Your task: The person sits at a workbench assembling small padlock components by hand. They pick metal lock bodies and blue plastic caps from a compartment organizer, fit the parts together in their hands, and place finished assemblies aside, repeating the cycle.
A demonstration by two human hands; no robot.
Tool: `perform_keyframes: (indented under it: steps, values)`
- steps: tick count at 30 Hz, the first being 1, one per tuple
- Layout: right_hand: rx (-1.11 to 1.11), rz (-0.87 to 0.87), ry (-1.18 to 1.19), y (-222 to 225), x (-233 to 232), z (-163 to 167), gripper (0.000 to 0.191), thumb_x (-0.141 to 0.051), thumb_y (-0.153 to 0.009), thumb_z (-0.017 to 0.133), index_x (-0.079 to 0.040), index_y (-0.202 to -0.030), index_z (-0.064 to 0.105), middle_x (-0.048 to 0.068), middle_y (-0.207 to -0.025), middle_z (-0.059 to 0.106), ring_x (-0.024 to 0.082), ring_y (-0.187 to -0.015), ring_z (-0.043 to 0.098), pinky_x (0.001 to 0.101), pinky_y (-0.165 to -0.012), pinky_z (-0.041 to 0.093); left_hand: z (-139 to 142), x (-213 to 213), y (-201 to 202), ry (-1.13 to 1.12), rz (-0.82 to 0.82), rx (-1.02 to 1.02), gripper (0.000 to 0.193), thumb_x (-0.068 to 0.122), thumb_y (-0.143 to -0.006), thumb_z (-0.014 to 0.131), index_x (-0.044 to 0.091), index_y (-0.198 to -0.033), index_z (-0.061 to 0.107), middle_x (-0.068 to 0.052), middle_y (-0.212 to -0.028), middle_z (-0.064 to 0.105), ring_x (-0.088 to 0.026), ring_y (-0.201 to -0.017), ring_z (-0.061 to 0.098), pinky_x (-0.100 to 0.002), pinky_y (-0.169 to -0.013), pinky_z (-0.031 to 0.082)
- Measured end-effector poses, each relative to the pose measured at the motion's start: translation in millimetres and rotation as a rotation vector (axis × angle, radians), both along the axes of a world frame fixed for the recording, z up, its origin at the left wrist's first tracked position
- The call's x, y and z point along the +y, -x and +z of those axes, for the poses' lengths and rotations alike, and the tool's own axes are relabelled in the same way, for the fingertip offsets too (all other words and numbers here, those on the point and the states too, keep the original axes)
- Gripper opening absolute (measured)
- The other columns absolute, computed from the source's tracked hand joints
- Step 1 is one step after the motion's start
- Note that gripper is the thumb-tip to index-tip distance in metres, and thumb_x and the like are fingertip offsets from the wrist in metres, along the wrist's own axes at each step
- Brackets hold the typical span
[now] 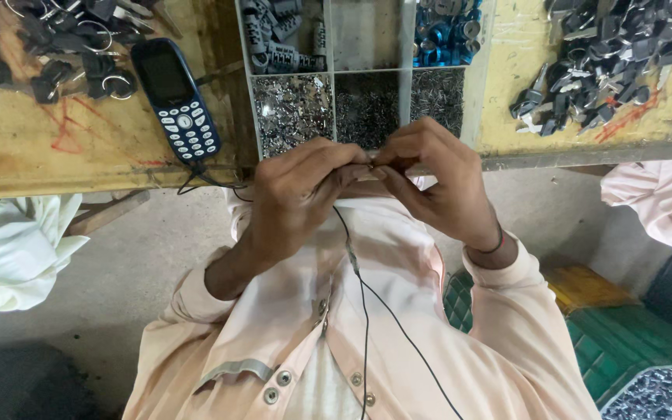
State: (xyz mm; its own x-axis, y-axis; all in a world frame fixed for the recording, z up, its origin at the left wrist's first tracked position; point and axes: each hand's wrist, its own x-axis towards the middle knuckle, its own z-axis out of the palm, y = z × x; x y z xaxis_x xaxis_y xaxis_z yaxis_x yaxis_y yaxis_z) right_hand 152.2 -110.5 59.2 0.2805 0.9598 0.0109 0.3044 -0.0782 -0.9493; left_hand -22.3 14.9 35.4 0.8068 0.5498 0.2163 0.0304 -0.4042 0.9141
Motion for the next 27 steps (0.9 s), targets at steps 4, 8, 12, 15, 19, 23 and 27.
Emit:
perform_keyframes:
  steps: [4, 8, 12, 15, 19, 23, 27]
  values:
    - [0.92, -0.104, 0.246, -11.5, 5.8, 2.7, 0.026, -0.003, -0.09, 0.074, -0.012, -0.11, 0.06, 0.003, -0.093, 0.062, 0.005, -0.075, 0.065, 0.0215, -0.059, 0.056, -6.3, 2.0, -3.3, 0.387, -0.102, 0.023, 0.013, 0.005, -0.097, 0.076, 0.0, -0.108, 0.072, -0.007, -0.094, 0.07, -0.012, -0.077, 0.069, -0.024, -0.067, 0.054]
    - [-0.416, 0.068, 0.212, -39.3, -0.8, 4.0, 0.011, -0.006, -0.096, 0.074, -0.004, -0.103, 0.066, 0.008, -0.095, 0.064, 0.02, -0.079, 0.068, 0.0319, -0.065, 0.054, -18.6, 4.3, -10.1, 0.494, -0.055, 0.016, 0.011, 0.005, -0.095, 0.074, 0.0, -0.105, 0.073, -0.005, -0.094, 0.072, -0.007, -0.076, 0.07, -0.022, -0.065, 0.058]
    - [-0.894, 0.036, 0.374, -50.8, -7.0, -2.9, 0.011, -0.015, -0.094, 0.076, -0.008, -0.099, 0.069, 0.01, -0.091, 0.063, 0.033, -0.073, 0.065, 0.0442, -0.06, 0.048, -27.7, 5.5, -13.8, 0.525, -0.06, 0.008, 0.01, 0.005, -0.096, 0.072, 0.0, -0.105, 0.072, -0.004, -0.094, 0.072, -0.007, -0.079, 0.072, -0.021, -0.069, 0.061]
    - [-0.767, 0.008, 0.379, -55.9, -8.3, -8.2, 0.01, -0.01, -0.097, 0.073, -0.005, -0.102, 0.066, 0.012, -0.092, 0.063, 0.033, -0.073, 0.066, 0.0441, -0.062, 0.049, -31.5, 6.6, -16.7, 0.541, -0.053, 0.013, 0.011, 0.005, -0.096, 0.073, 0.0, -0.106, 0.073, -0.004, -0.094, 0.074, -0.008, -0.081, 0.073, -0.022, -0.07, 0.061]
    - [-0.53, -0.128, 0.263, -58.0, -11.8, -16.0, 0.011, 0.001, -0.099, 0.071, -0.002, -0.107, 0.064, 0.014, -0.095, 0.067, 0.03, -0.082, 0.07, 0.0376, -0.07, 0.053, -32.0, 6.8, -17.2, 0.497, -0.075, -0.01, 0.012, 0.006, -0.097, 0.073, 0.0, -0.107, 0.071, -0.005, -0.095, 0.073, -0.008, -0.083, 0.072, -0.022, -0.073, 0.062]
    - [-0.477, -0.212, 0.279, -59.6, -17.5, -23.0, 0.011, 0.006, -0.097, 0.074, 0.0, -0.101, 0.064, 0.013, -0.093, 0.071, 0.021, -0.08, 0.072, 0.0317, -0.069, 0.054, -30.0, 6.9, -16.1, 0.475, -0.075, 0.005, 0.011, 0.007, -0.097, 0.074, 0.0, -0.106, 0.07, -0.005, -0.093, 0.072, -0.008, -0.08, 0.071, -0.023, -0.07, 0.06]
    - [-0.104, -0.248, 0.262, -59.1, -23.3, -22.2, 0.011, 0.005, -0.098, 0.076, 0.002, -0.104, 0.066, 0.007, -0.095, 0.071, 0.012, -0.083, 0.068, 0.026, -0.073, 0.054, -28.2, 2.9, -17.4, 0.469, -0.084, -0.009, 0.011, 0.008, -0.098, 0.073, 0.002, -0.107, 0.07, -0.005, -0.094, 0.071, -0.008, -0.083, 0.072, -0.022, -0.071, 0.061]
